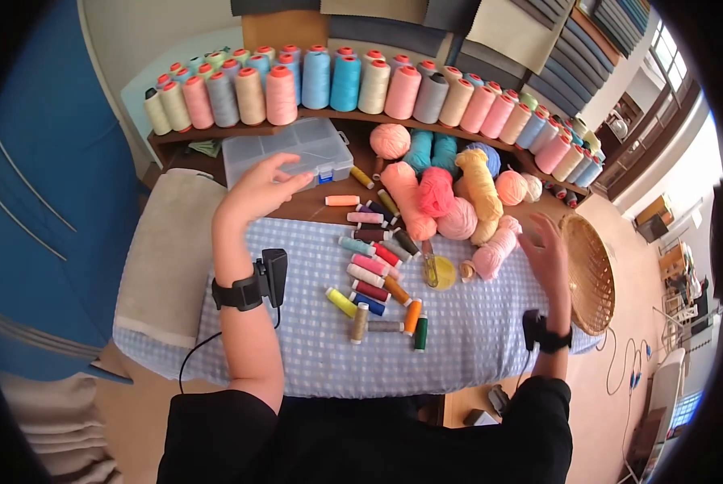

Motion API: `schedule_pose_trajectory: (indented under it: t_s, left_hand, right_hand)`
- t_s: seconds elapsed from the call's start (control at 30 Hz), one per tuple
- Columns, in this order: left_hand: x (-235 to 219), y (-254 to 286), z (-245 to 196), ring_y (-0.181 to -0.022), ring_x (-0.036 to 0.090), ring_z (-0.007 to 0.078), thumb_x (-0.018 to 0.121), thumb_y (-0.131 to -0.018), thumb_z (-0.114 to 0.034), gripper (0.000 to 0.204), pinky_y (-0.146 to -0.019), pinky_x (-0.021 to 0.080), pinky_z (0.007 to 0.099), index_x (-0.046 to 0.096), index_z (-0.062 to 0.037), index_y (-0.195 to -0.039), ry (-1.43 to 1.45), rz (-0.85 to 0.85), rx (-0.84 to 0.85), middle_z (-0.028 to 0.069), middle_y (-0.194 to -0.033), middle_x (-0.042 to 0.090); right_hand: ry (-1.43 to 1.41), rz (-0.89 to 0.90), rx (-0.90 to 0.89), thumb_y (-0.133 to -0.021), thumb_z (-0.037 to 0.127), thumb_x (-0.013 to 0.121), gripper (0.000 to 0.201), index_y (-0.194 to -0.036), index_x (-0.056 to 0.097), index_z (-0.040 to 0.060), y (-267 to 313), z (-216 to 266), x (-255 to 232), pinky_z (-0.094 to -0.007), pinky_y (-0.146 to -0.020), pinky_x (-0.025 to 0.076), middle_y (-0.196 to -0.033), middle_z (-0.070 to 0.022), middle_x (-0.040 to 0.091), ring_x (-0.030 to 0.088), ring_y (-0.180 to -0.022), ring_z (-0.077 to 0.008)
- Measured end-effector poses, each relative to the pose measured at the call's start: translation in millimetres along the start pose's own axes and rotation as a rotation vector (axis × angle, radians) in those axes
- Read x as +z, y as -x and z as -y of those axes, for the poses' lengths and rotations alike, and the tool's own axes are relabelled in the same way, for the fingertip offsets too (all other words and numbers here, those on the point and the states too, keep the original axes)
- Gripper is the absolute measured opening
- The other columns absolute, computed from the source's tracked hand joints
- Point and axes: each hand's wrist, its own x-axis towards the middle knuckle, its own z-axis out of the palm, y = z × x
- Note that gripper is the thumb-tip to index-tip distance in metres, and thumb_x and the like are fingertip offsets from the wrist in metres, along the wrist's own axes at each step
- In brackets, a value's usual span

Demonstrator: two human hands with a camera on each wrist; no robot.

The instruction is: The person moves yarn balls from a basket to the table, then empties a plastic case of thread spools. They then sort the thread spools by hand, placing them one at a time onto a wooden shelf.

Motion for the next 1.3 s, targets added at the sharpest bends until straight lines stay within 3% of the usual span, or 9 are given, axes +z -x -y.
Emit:
schedule_pose_trajectory:
  t_s: [0.2, 0.4, 0.5, 0.6, 0.67, 0.9, 1.07, 1.17, 1.3]
  left_hand:
    - [6.9, -3.1, 0.3, -0.079, 0.063, 0.0197, 0.066, -0.079, -0.045, 0.064, -0.071, 0.049, 0.0310, 0.050, -0.0024, -0.124, -0.073, -0.022, 0.036, 0.0150, -0.098, 0.063]
    - [23.8, 9.3, -29.5, -0.083, 0.063, 0.0213, 0.066, -0.081, -0.039, 0.057, -0.073, 0.048, 0.0317, 0.051, -0.0042, -0.123, -0.046, 0.038, 0.258, 0.0129, -0.098, 0.064]
    - [22.3, 37.7, -57.9, -0.084, 0.063, 0.0226, 0.065, -0.083, -0.034, 0.052, -0.074, 0.048, 0.0321, 0.051, -0.0038, -0.123, 0.020, 0.096, 0.305, 0.0130, -0.098, 0.065]
    - [26.1, 38.2, -67.4, -0.083, 0.062, 0.0185, 0.064, -0.084, -0.031, 0.049, -0.073, 0.048, 0.0291, 0.051, -0.0034, -0.122, -0.072, 0.121, 0.317, 0.0117, -0.096, 0.064]
    - [32.7, 29.5, -69.9, -0.082, 0.060, 0.0139, 0.064, -0.085, -0.029, 0.047, -0.072, 0.047, 0.0260, 0.050, -0.0037, -0.122, -0.168, 0.140, 0.339, 0.0096, -0.095, 0.064]
    - [92.4, -14.4, -45.1, -0.082, 0.063, 0.0208, 0.067, -0.079, -0.035, 0.057, -0.073, 0.048, 0.0320, 0.051, 0.0003, -0.120, -0.462, 0.420, 0.340, 0.0150, -0.092, 0.065]
    - [114.1, -9.0, -46.4, -0.085, 0.063, 0.0305, 0.069, -0.074, -0.034, 0.064, -0.077, 0.049, 0.0363, 0.048, -0.0031, -0.125, -0.554, 0.344, 0.399, 0.0179, -0.091, 0.065]
    - [143.3, -32.7, -43.7, -0.106, 0.055, 0.0347, 0.071, -0.071, -0.033, 0.075, -0.089, 0.045, 0.0388, 0.039, -0.0068, -0.133, -0.514, 0.170, 0.557, 0.0223, -0.110, 0.057]
    - [179.1, -48.2, -69.2, -0.118, 0.045, 0.0386, 0.071, -0.068, -0.041, 0.079, -0.095, 0.040, 0.0435, 0.037, -0.0190, -0.136, -0.553, 0.131, 0.524, 0.0241, -0.125, 0.047]
  right_hand:
    - [0.459, 0.102, 0.392, -0.079, 0.023, 0.065, 0.044, -0.117, 0.052, 0.0050, 71.5, -32.6, -41.7, -0.0415, -0.085, 0.045, -0.114, -0.0179, 0.057, 0.055, -0.102, -0.0369]
    - [0.610, -0.059, 0.392, -0.076, 0.021, 0.064, 0.042, -0.115, 0.054, 0.0055, 102.9, -74.9, -24.8, -0.0423, -0.080, 0.046, -0.102, -0.0183, 0.060, 0.057, -0.097, -0.0347]
    - [0.675, 0.070, 0.497, -0.077, 0.016, 0.062, 0.033, -0.107, 0.058, 0.0048, 97.7, -109.1, -20.6, -0.0427, -0.077, 0.046, -0.096, -0.0174, 0.059, 0.057, -0.093, -0.0347]
    - [0.561, -0.142, 0.360, -0.077, 0.011, 0.061, 0.023, -0.098, 0.060, 0.0036, 94.6, -61.1, -45.1, -0.0425, -0.073, 0.046, -0.091, -0.0159, 0.059, 0.057, -0.089, -0.0344]
    - [0.510, -0.155, 0.323, -0.077, 0.010, 0.060, 0.021, -0.096, 0.060, 0.0033, 100.8, -37.8, -56.8, -0.0420, -0.072, 0.046, -0.089, -0.0152, 0.059, 0.057, -0.087, -0.0340]
    - [0.371, -0.054, 0.304, -0.073, 0.006, 0.062, 0.015, -0.088, 0.059, 0.0025, 122.0, 22.0, -50.6, -0.0416, -0.070, 0.045, -0.083, -0.0137, 0.058, 0.056, -0.082, -0.0330]
    - [0.278, -0.126, 0.140, -0.071, 0.007, 0.067, 0.025, -0.095, 0.059, 0.0036, 121.1, 49.0, -51.2, -0.0401, -0.075, 0.046, -0.088, -0.0133, 0.059, 0.056, -0.087, -0.0337]
    - [0.050, -0.106, 0.058, -0.077, 0.011, 0.066, 0.029, -0.103, 0.057, 0.0020, 103.6, 70.9, -38.0, -0.0394, -0.077, 0.047, -0.094, -0.0152, 0.060, 0.059, -0.088, -0.0337]
    - [0.089, 0.152, 0.139, -0.083, 0.015, 0.057, 0.023, -0.102, 0.056, 0.0022, 66.5, 89.5, 5.7, -0.0466, -0.072, 0.049, -0.111, -0.0244, 0.051, 0.057, -0.088, -0.0426]
